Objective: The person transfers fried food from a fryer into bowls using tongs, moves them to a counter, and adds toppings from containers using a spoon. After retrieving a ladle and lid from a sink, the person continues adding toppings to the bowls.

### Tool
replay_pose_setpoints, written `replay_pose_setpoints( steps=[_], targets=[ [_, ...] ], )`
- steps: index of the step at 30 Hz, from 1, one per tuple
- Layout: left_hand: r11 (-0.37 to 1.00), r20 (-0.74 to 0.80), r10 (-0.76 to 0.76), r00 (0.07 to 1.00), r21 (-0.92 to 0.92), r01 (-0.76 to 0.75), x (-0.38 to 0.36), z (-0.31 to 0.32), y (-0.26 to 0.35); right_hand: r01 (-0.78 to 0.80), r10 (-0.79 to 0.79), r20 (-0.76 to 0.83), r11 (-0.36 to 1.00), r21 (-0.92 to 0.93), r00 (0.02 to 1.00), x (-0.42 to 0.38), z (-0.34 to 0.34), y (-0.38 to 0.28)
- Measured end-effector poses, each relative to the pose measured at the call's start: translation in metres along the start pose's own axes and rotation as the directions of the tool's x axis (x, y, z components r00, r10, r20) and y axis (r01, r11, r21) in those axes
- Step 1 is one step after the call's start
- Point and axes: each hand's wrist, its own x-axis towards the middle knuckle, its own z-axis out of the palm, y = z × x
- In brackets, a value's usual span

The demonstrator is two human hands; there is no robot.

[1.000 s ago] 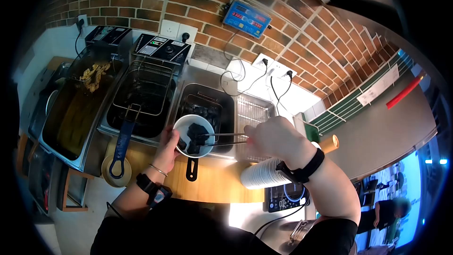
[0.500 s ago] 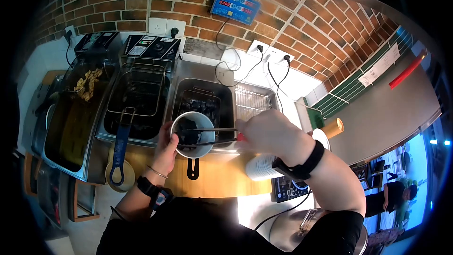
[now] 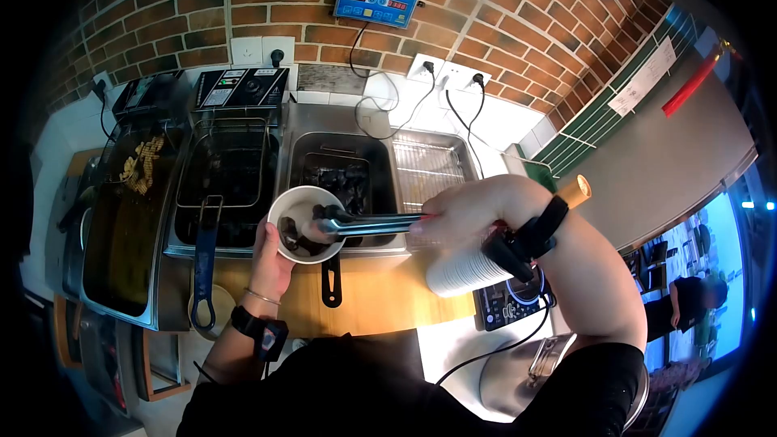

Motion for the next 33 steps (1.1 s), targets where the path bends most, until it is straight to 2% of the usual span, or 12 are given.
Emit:
replay_pose_setpoints(
  steps=[1, 3, 7, 9, 11, 12, 14, 19, 25, 28, 30, 33],
  targets=[
    [0.999, -0.013, -0.024, 1.000, -0.045, 0.023, -0.001, 0.000, 0.000, -0.003, 0.003, -0.001, 1.000, 0.007, 1.000, -0.007, -0.006, 0.001],
    [0.997, -0.034, -0.059, 0.998, -0.060, 0.057, 0.000, -0.008, 0.001, -0.140, 0.102, 0.165, 0.962, 0.236, 0.981, -0.017, -0.016, 0.005],
    [0.995, -0.129, -0.093, 0.987, 0.009, 0.095, -0.006, -0.011, 0.007, -0.192, 0.171, 0.091, 0.924, 0.332, 0.981, -0.036, -0.030, 0.025],
    [0.993, -0.173, -0.105, 0.979, 0.028, 0.111, -0.015, -0.007, 0.013, -0.226, 0.225, 0.034, 0.941, 0.251, 0.974, -0.028, -0.035, 0.028],
    [0.995, -0.130, -0.102, 0.986, -0.009, 0.102, -0.024, -0.010, 0.013, -0.224, 0.111, -0.398, 0.942, -0.251, 0.911, -0.004, -0.028, 0.024],
    [0.992, -0.106, -0.124, 0.987, -0.025, 0.122, -0.030, -0.012, 0.015, -0.349, 0.198, -0.407, 0.874, -0.340, 0.892, 0.007, -0.025, 0.009],
    [0.993, -0.054, -0.114, 0.992, -0.008, 0.114, -0.040, -0.011, 0.022, -0.364, 0.180, -0.399, 0.813, -0.454, 0.899, 0.039, -0.017, -0.007],
    [0.991, 0.052, -0.106, 0.993, 0.085, 0.102, -0.058, -0.026, 0.028, -0.356, 0.243, -0.292, 0.823, -0.443, 0.925, 0.115, -0.015, 0.000],
    [0.989, -0.010, -0.147, 0.989, -0.008, 0.146, -0.063, -0.025, 0.035, -0.370, 0.311, -0.202, 0.817, -0.443, 0.928, 0.155, -0.017, -0.007],
    [0.989, 0.009, -0.147, 0.989, -0.013, 0.147, -0.061, -0.027, 0.034, -0.403, 0.363, -0.181, 0.859, -0.316, 0.914, 0.159, -0.014, -0.014],
    [0.989, 0.033, -0.143, 0.989, -0.017, 0.144, -0.062, -0.028, 0.033, -0.294, 0.179, -0.290, 0.857, -0.422, 0.940, 0.170, 0.005, -0.004],
    [0.990, 0.064, -0.130, 0.989, -0.040, 0.133, -0.060, -0.024, 0.034, -0.348, 0.185, -0.342, 0.785, -0.512, 0.921, 0.181, 0.031, 0.002]
  ],
)
